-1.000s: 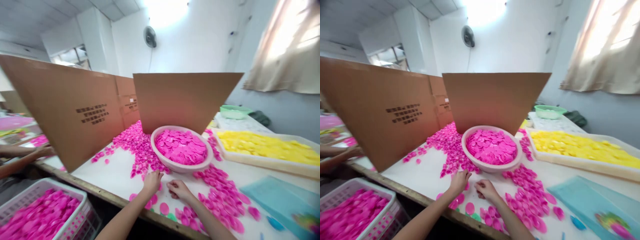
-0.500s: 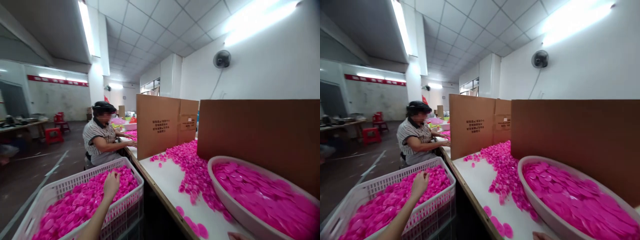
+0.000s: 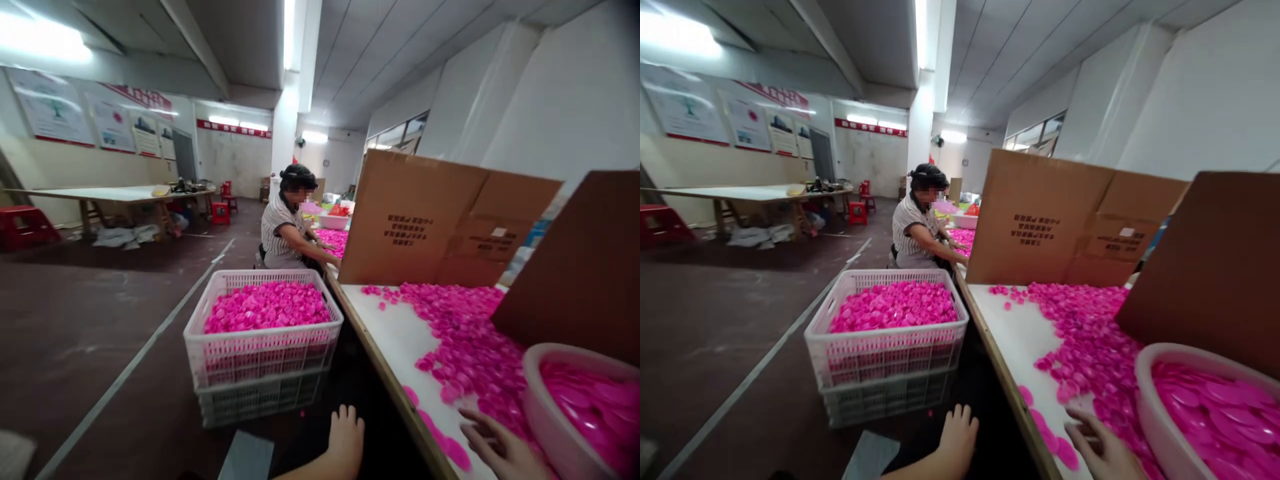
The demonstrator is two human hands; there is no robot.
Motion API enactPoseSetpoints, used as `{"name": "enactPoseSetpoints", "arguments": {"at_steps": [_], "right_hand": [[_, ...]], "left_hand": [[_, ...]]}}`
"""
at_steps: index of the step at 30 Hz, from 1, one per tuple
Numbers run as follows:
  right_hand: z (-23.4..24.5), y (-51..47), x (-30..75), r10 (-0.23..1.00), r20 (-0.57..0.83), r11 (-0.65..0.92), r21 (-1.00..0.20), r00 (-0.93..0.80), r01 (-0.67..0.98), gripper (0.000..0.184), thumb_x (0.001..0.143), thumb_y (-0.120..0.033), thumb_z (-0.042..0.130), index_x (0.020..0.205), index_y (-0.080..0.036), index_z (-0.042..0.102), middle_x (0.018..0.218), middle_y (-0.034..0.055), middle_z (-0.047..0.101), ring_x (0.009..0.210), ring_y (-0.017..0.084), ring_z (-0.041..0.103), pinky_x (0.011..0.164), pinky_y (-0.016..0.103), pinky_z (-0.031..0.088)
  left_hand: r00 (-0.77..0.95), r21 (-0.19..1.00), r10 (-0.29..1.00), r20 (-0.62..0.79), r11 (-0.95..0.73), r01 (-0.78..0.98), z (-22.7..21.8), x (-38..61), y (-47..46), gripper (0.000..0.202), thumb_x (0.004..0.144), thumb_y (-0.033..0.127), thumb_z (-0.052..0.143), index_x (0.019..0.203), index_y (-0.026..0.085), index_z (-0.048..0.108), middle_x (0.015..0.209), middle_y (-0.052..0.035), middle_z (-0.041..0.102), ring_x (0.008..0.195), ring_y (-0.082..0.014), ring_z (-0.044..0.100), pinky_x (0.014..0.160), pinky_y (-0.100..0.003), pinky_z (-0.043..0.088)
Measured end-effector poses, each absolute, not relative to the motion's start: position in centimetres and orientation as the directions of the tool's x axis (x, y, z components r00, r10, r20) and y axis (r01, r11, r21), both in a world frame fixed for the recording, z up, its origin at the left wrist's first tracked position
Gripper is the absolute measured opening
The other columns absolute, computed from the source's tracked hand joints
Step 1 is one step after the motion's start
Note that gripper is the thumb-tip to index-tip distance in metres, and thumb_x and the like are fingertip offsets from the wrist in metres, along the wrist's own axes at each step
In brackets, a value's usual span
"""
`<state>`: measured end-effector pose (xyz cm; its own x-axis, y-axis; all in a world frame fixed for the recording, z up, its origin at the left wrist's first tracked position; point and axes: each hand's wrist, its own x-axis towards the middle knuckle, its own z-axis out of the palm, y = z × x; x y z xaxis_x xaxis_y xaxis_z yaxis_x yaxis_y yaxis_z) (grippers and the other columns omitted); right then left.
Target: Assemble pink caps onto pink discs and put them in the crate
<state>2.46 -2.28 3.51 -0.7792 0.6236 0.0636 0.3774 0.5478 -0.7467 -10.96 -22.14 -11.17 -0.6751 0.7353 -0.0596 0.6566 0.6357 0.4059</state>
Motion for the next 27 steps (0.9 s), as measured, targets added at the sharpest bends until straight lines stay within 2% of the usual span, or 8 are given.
{"name": "enactPoseSetpoints", "arguments": {"at_steps": [3,7,10,13,18,20,24,27], "right_hand": [[4.9,-6.7,-2.1,0.433,0.057,0.648,-0.713,-0.899,0.267,0.041,0.063,-0.048,0.054,0.091,-0.019,0.059,0.08,0.0083,0.064,0.077,0.022,0.06,0.07,0.03,0.048],[4.5,-11.9,-7.8,0.175,0.117,0.71,-0.703,-0.978,0.043,0.033,0.069,-0.04,0.05,0.091,-0.017,0.059,0.075,0.0048,0.063,0.069,0.018,0.059,0.065,0.027,0.045],[1.9,-14.0,-10.7,0.011,0.079,0.721,-0.691,-0.997,-0.047,0.029,0.071,-0.035,0.049,0.091,-0.017,0.059,0.07,0.003,0.062,0.065,0.016,0.057,0.062,0.026,0.044],[-2.2,-14.7,-12.7,-0.085,-0.039,0.77,-0.637,-0.996,-0.041,0.025,0.071,-0.029,0.05,0.088,-0.014,0.061,0.072,0.005,0.062,0.067,0.017,0.058,0.064,0.026,0.043],[-8.7,-15.6,-14.8,-0.067,-0.287,0.944,-0.328,-0.956,0.032,0.025,0.074,-0.026,0.049,0.091,-0.014,0.061,0.09,0.0093,0.062,0.082,0.019,0.058,0.069,0.025,0.042],[-9.8,-16.4,-14.8,-0.031,-0.335,0.971,-0.232,-0.942,0.051,0.025,0.072,-0.027,0.052,0.091,-0.014,0.061,0.092,0.0102,0.061,0.084,0.021,0.058,0.068,0.027,0.043],[-10.0,-17.7,-13.6,0.072,-0.269,0.988,-0.109,-0.96,0.105,0.03,0.066,-0.023,0.058,0.094,-0.011,0.06,0.101,0.0168,0.056,0.095,0.031,0.052,0.074,0.038,0.041],[-10.9,-17.5,-12.4,0.129,-0.148,0.99,0.07,-0.981,0.119,0.031,0.062,-0.016,0.059,0.093,-0.012,0.062,0.104,0.0168,0.055,0.096,0.032,0.051,0.074,0.039,0.041]], "left_hand": [[-0.665,0.306,0.747,0.013,0.63,0.714,-10.8,-9.3,-23.1,0.031,0.078,0.012,0.035,0.105,0.012,0.051,0.111,-0.0168,0.047,0.107,-0.0277,0.038,0.086,-0.043,0.032],[-0.691,0.269,0.722,0.029,0.66,0.701,-8.8,-8.7,-24.8,0.025,0.078,0.012,0.034,0.092,0.01,0.055,0.091,-0.0147,0.054,0.092,-0.0259,0.046,0.077,-0.039,0.037],[-0.724,0.272,0.689,-0.025,0.702,0.658,-7.9,-7.8,-26.1,0.024,0.077,0.011,0.034,0.09,0.011,0.054,0.08,-0.013,0.057,0.081,-0.0236,0.051,0.07,-0.036,0.039],[-0.791,0.302,0.605,-0.093,0.774,0.557,-7.6,-6.8,-27.9,0.024,0.078,0.011,0.034,0.096,0.013,0.05,0.076,-0.0117,0.059,0.075,-0.0222,0.054,0.063,-0.032,0.039],[-0.894,0.341,0.421,-0.155,0.872,0.352,-5.2,-5.9,-32.8,0.02,0.08,0.026,0.037,0.093,0.017,0.05,0.079,-0.0079,0.059,0.075,-0.0204,0.053,0.064,-0.03,0.038],[-0.94,0.348,0.326,-0.102,0.897,0.273,-4.0,-5.7,-35.2,0.018,0.08,0.029,0.039,0.088,0.019,0.051,0.083,-0.0059,0.057,0.079,-0.0186,0.051,0.069,-0.029,0.037],[-0.998,0.293,-0.017,0.068,0.956,0.004,-4.2,-5.1,-41.1,0.022,0.08,0.025,0.039,0.096,0.02,0.052,0.099,-0.0054,0.05,0.09,-0.0185,0.047,0.076,-0.029,0.035],[-0.986,0.271,-0.169,0.003,0.949,-0.162,-7.4,-5.6,-46.4,0.027,0.081,0.022,0.037,0.104,0.019,0.051,0.101,-0.0057,0.051,0.089,-0.0189,0.049,0.075,-0.029,0.038]]}}
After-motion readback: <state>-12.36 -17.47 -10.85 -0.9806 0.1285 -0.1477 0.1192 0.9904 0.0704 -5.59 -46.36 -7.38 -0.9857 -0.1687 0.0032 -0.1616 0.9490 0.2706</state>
